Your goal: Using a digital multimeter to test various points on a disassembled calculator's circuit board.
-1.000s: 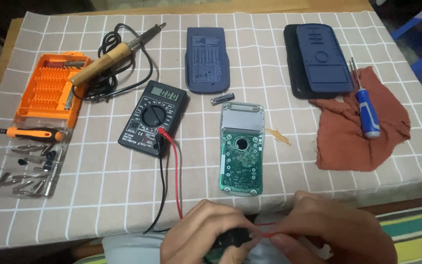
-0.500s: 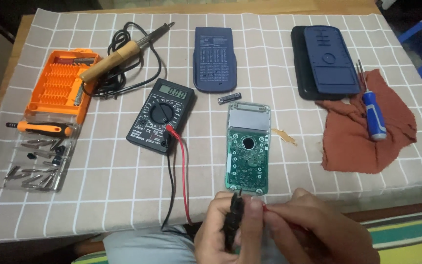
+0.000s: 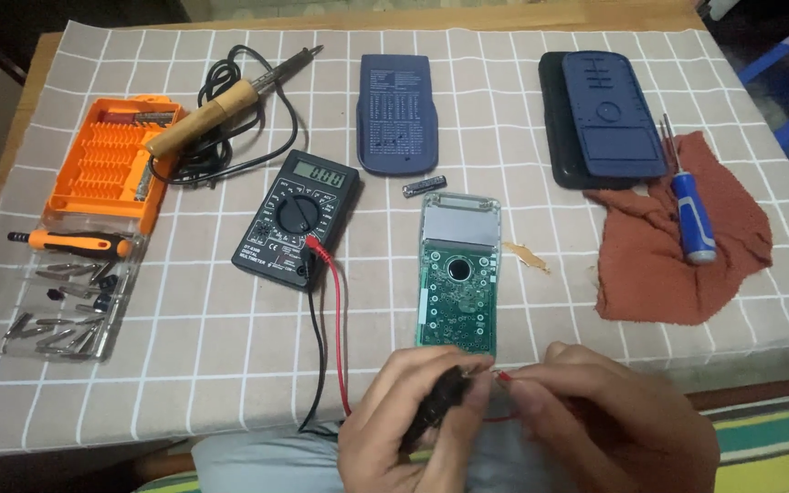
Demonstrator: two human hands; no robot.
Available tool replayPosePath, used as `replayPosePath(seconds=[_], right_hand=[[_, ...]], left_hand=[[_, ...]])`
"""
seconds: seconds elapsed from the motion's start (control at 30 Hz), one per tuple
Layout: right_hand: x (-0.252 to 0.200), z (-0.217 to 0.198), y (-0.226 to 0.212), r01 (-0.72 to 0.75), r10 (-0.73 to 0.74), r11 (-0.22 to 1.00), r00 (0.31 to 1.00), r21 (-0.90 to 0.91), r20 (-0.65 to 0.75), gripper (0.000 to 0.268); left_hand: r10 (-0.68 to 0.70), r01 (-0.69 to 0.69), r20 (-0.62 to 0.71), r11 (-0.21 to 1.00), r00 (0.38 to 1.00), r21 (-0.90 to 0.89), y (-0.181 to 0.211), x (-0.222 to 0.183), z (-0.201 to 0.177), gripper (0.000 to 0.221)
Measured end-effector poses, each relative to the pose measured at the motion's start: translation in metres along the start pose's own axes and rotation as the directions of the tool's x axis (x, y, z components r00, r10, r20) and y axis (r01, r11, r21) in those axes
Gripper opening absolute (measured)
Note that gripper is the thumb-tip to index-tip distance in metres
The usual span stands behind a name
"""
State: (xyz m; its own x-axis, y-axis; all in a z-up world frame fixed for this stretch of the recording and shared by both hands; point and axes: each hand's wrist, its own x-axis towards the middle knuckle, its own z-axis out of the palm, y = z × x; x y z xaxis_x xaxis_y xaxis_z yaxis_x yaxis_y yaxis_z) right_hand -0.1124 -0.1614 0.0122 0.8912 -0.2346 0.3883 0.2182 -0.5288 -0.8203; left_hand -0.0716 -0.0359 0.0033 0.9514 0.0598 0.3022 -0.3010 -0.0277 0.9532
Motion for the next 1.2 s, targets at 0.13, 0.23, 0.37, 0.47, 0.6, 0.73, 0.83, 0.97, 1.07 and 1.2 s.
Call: replayPosePath(seconds=[0.13, 0.23, 0.37, 0.47, 0.6, 0.73, 0.83, 0.97, 1.07, 1.2], right_hand=[[-0.001, 0.000, -0.005, -0.070, 0.069, 0.997, 0.997, -0.037, -0.027, 0.006], [0.001, -0.004, -0.008, -0.031, 0.031, 0.998, 1.000, -0.058, 0.003, 0.010], [0.000, -0.009, 0.001, -0.065, 0.070, 0.994, 0.996, -0.089, 0.062, 0.012], [0.000, -0.012, 0.009, -0.031, 0.041, 0.987, 0.997, -0.156, 0.067, 0.009], [0.007, -0.012, 0.018, -0.143, 0.087, 0.879, 0.986, -0.456, -0.141, 0.007], [0.029, -0.014, 0.039, -0.150, 0.097, 0.906, 0.984, -0.397, -0.151, 0.005], [0.038, -0.012, 0.049, -0.095, 0.066, 0.916, 0.994, -0.390, -0.089, 0.007], [0.043, -0.009, 0.056, -0.043, 0.028, 0.935, 0.998, -0.351, -0.048, 0.003], [0.045, -0.009, 0.059, -0.046, 0.034, 0.931, 0.999, -0.361, -0.037, 0.004], [0.046, -0.009, 0.064, -0.059, 0.063, 0.917, 0.998, -0.396, -0.002, 0.008]], left_hand=[[0.004, -0.004, -0.010, 1.000, 1.000, -0.009, 0.001, 0.000, 0.000, 0.005], [-0.031, 0.030, 0.002, 0.998, 1.000, 0.057, -0.003, -0.004, -0.002, 0.009], [-0.036, 0.038, -0.034, 0.996, 0.999, 0.080, -0.007, -0.004, -0.001, 0.009], [-0.024, 0.030, -0.058, 0.995, 0.998, 0.098, -0.006, -0.001, 0.000, 0.013], [-0.004, -0.023, 0.094, 0.957, 0.996, 0.289, -0.002, 0.012, -0.016, 0.019], [0.089, -0.152, 0.222, 0.947, 0.971, 0.283, -0.016, 0.024, -0.030, 0.041], [0.227, -0.352, 0.380, 0.886, 0.897, 0.301, -0.027, 0.034, -0.034, 0.038], [0.274, -0.451, 0.482, 0.840, 0.832, 0.302, -0.027, 0.045, -0.032, 0.029], [0.282, -0.469, 0.496, 0.829, 0.821, 0.304, -0.028, 0.051, -0.027, 0.020], [0.279, -0.456, 0.519, 0.854, 0.808, 0.251, -0.031, 0.058, -0.023, 0.017]])
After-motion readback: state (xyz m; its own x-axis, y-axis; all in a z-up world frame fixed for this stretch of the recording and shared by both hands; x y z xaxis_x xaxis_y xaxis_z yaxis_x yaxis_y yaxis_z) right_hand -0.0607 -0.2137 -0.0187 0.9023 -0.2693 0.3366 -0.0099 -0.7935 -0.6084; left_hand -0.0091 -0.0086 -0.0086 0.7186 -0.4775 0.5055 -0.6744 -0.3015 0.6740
